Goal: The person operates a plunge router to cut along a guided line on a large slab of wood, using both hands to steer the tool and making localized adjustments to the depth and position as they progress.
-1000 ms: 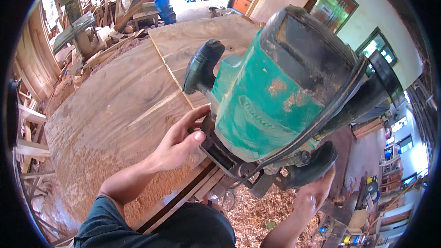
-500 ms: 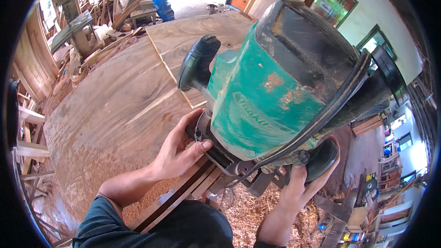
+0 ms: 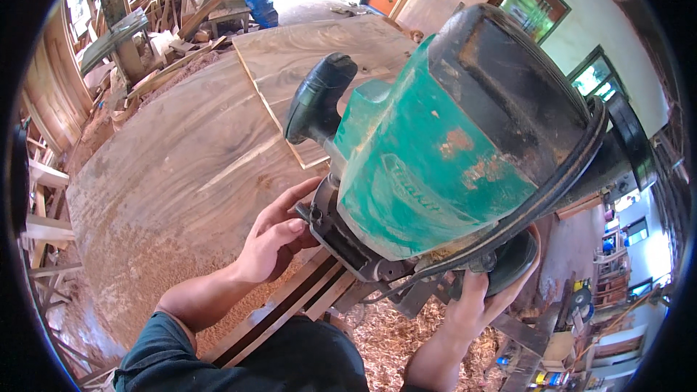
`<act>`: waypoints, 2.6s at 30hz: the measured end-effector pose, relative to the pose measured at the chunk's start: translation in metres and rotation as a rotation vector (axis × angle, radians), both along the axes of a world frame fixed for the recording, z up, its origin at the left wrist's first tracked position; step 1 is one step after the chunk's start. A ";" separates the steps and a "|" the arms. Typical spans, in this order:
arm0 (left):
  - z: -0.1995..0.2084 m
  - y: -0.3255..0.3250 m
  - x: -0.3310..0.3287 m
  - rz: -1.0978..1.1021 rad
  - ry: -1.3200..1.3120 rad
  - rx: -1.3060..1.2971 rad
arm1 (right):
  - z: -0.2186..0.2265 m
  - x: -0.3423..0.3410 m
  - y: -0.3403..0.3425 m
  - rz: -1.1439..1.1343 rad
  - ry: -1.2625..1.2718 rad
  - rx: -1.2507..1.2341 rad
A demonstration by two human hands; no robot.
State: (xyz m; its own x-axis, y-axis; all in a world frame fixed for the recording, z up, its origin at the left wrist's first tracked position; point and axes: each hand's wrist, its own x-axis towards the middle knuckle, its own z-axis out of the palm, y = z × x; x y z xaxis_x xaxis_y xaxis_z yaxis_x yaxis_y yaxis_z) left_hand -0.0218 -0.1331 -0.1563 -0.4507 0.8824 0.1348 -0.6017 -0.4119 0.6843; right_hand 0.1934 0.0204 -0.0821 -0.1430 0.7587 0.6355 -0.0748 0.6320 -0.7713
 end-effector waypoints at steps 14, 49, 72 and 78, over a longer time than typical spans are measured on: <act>0.003 0.003 -0.009 0.079 0.252 -0.341 | 0.001 -0.006 -0.006 0.067 0.084 0.035; -0.003 0.004 0.000 0.166 0.267 -0.373 | 0.000 -0.006 -0.006 0.067 0.100 0.002; 0.077 -0.005 -0.057 0.126 1.419 -0.053 | 0.011 -0.012 -0.010 0.050 0.030 -0.030; 0.068 0.009 -0.084 -0.115 1.296 0.126 | 0.004 -0.011 -0.004 0.024 0.029 0.030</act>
State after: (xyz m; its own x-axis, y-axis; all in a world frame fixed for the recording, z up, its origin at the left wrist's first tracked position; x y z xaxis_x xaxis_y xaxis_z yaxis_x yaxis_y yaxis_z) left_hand -0.1054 -0.1242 -0.0882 0.1448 0.8563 0.4957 0.4258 -0.5062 0.7500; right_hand 0.1821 0.0168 -0.0779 -0.1415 0.7357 0.6623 -0.1123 0.6528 -0.7491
